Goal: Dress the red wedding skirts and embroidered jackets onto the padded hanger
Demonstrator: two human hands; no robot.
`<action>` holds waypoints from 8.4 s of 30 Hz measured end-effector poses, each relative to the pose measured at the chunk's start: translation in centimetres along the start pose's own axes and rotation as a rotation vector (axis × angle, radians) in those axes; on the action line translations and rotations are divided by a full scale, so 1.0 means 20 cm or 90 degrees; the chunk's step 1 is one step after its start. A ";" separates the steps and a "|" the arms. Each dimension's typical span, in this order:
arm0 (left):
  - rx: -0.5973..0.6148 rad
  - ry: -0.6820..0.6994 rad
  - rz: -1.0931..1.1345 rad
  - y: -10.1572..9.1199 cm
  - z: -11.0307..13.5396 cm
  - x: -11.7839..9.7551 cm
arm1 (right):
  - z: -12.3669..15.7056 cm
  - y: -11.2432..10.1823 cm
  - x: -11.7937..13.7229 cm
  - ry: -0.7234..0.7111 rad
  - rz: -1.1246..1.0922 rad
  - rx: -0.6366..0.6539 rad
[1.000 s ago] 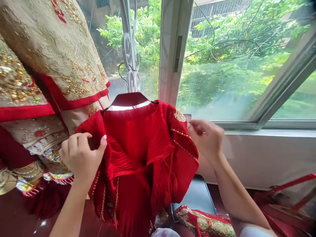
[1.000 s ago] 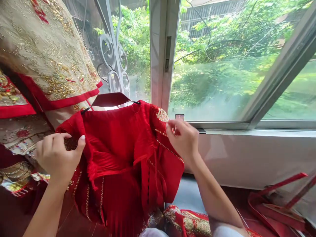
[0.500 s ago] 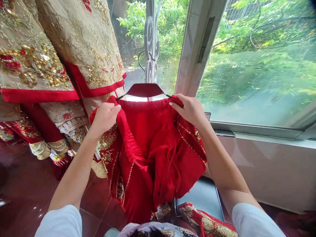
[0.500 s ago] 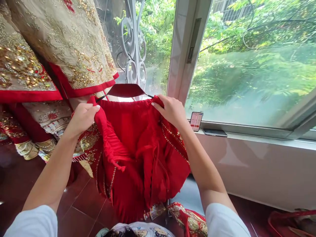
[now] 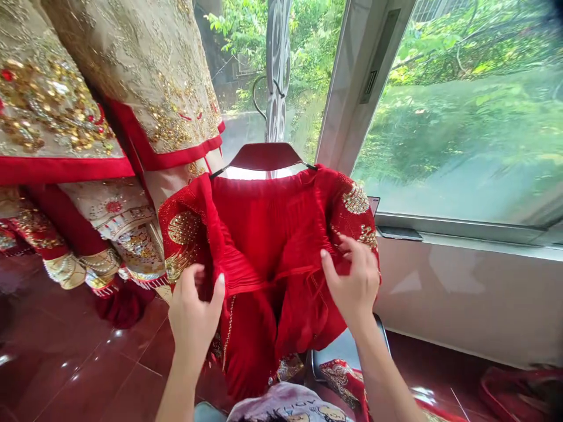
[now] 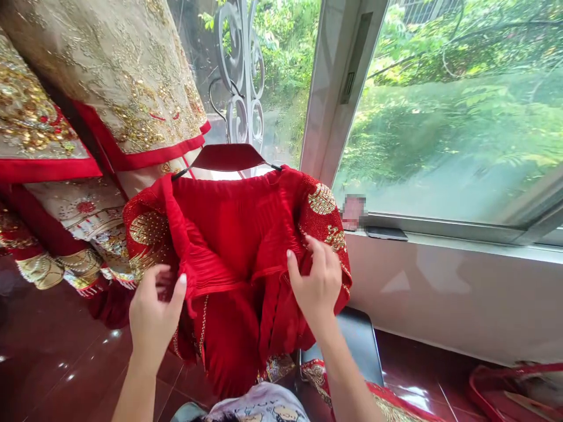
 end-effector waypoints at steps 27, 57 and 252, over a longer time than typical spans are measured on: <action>0.457 -0.172 0.578 0.74 0.59 -0.29 | 0.48 0.35 0.23 0.319 -0.529 0.611; -0.126 0.400 0.167 -0.09 0.02 -0.61 | 0.49 0.22 0.43 0.161 -0.522 0.439; 0.136 0.242 0.398 0.25 -0.50 -0.71 | -0.43 0.34 0.54 -0.287 -0.399 0.207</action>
Point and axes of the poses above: each hand's wrist, its own z-axis away from the middle knuckle, its own y-axis out of the palm, x = y × z, the point moved 9 cm from there along -z, towards the middle knuckle, and after that the axes turned 1 degree about -y, right-handed, at the moved point
